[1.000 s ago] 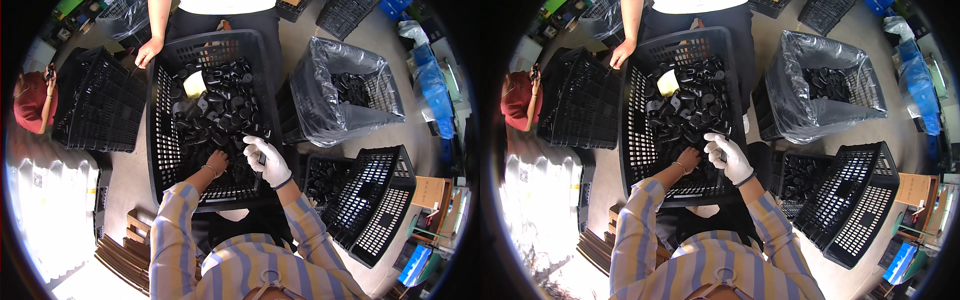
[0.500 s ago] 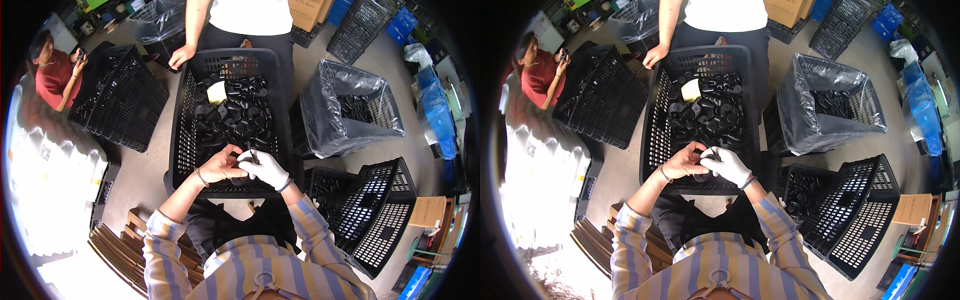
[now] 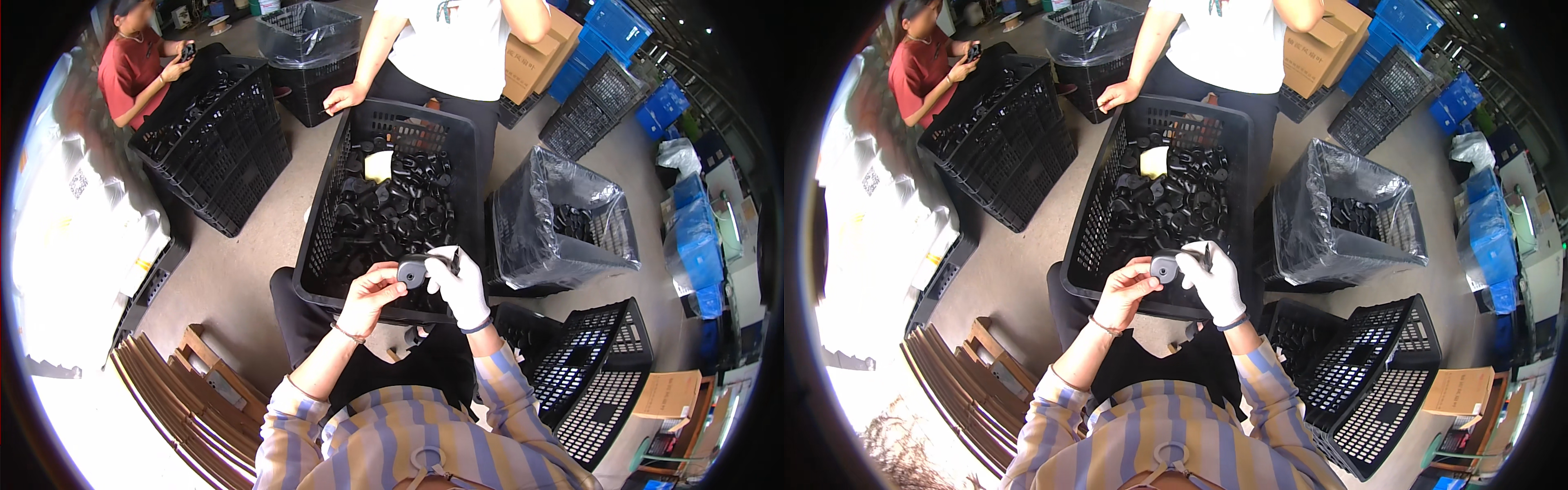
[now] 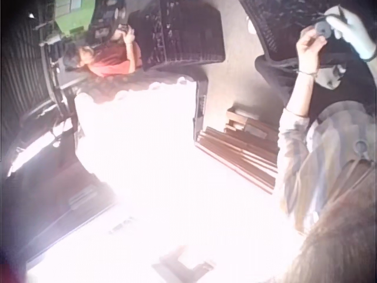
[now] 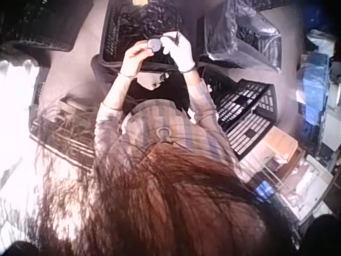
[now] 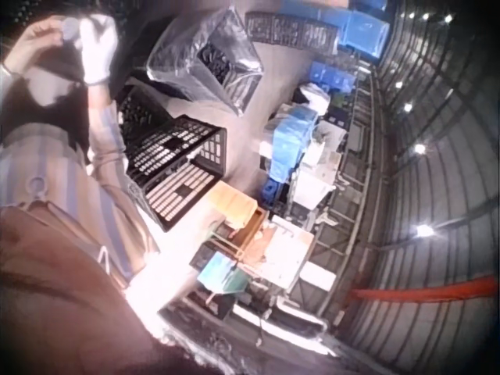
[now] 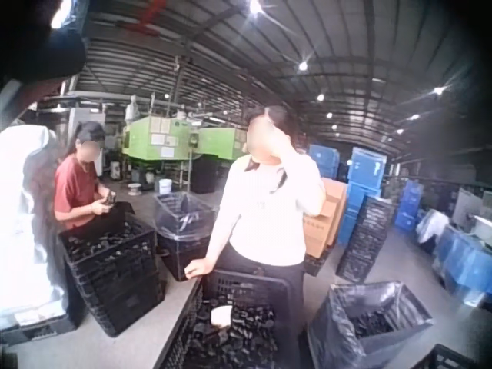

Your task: The person sorts small black plastic manufacturing parts from a black crate by hand, wearing gloves.

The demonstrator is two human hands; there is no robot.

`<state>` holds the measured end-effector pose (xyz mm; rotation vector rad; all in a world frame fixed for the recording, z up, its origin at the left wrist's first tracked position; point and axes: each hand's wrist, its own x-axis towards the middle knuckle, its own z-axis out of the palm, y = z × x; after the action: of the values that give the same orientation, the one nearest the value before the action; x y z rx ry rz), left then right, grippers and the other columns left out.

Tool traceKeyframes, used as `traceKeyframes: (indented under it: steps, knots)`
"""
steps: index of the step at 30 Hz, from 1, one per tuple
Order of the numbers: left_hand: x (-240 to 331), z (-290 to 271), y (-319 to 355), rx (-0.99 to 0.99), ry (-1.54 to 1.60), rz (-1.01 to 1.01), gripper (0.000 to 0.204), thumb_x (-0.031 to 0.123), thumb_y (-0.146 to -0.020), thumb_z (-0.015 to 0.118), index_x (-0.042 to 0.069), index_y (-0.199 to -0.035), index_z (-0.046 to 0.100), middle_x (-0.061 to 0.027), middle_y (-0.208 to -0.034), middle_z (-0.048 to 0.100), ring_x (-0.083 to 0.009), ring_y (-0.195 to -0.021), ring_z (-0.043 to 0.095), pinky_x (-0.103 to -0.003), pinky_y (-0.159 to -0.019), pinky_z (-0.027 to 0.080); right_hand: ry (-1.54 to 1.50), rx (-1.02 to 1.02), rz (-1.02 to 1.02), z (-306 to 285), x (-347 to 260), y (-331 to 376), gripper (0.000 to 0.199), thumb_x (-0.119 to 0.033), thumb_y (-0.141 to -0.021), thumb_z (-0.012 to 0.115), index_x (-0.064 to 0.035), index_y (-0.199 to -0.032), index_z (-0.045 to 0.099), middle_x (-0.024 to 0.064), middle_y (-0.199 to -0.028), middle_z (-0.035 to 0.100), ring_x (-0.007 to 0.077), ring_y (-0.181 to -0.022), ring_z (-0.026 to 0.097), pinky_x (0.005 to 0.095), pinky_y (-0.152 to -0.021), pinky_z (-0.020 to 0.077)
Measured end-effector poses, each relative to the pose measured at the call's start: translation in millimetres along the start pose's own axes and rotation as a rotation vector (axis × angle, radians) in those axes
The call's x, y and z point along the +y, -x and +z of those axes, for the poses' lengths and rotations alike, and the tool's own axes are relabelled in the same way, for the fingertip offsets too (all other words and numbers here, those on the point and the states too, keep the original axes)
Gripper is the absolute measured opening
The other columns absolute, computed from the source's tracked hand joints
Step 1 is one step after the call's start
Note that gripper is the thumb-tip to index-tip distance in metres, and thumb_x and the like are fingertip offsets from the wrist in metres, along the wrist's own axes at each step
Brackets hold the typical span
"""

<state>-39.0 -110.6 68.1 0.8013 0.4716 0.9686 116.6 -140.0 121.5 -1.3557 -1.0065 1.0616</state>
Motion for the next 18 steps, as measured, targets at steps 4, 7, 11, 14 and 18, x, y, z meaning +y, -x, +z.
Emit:
traceKeyframes:
  steps: [4,7,11,14,18]
  knots:
    - [1.0,-2.0,5.0,0.02,-0.039,0.009,0.017,-0.004,-0.072,0.06,0.001,-0.089,0.061,-0.0046,-0.105,0.046,-0.0128,-0.085,0.053,-0.025,-0.076,0.047,0.032,-0.033,-0.056,2.5,0.4,2.9,0.013,-0.007,-0.077,0.057,-0.0032,-0.089,0.054,-0.0006,-0.064,0.054,0.0025,-0.051,0.048,0.0155,-0.042,0.0329]
    - [4.8,-0.6,5.6,0.059,-0.113,0.116,0.019,-0.003,-0.074,0.058,0.0,-0.093,0.059,-0.0064,-0.103,0.05,-0.0146,-0.086,0.054,-0.026,-0.077,0.046,0.076,-0.121,-0.098,-3.9,-5.1,10.0,0.016,-0.003,-0.076,0.058,-0.0026,-0.091,0.053,-0.0006,-0.073,0.053,0.0031,-0.061,0.049,0.0172,-0.051,0.0372]
    - [17.5,0.5,7.6,-0.099,0.46,-0.254,0.022,0.003,-0.077,0.056,0.001,-0.099,0.056,-0.0102,-0.097,0.058,-0.019,-0.086,0.057,-0.032,-0.079,0.047,0.343,-0.341,-0.406,-12.5,-18.7,16.8,0.022,0.003,-0.071,0.057,-0.0022,-0.091,0.052,0.0079,-0.095,0.051,0.0139,-0.081,0.052,0.0242,-0.067,0.0427]
    - [15.8,6.1,13.6,-0.057,0.344,-0.128,0.02,0.002,-0.08,0.053,0.001,-0.099,0.057,-0.0081,-0.098,0.056,-0.0158,-0.088,0.056,-0.03,-0.08,0.048,0.4,-0.372,-0.498,-15.7,-20.1,17.2,0.022,0.003,-0.07,0.057,-0.0025,-0.09,0.052,0.0095,-0.097,0.052,0.0158,-0.08,0.053,0.0242,-0.067,0.0425]
    - [14.3,10.2,15.5,-0.025,0.187,-0.025,0.019,0.002,-0.079,0.054,0.0,-0.098,0.057,-0.0083,-0.097,0.057,-0.0171,-0.089,0.057,-0.031,-0.08,0.048,0.403,-0.344,-0.425,-19.6,-16.2,18.5,0.021,0.002,-0.07,0.056,-0.0027,-0.09,0.052,0.0089,-0.099,0.052,0.0155,-0.08,0.053,0.024,-0.067,0.0424]
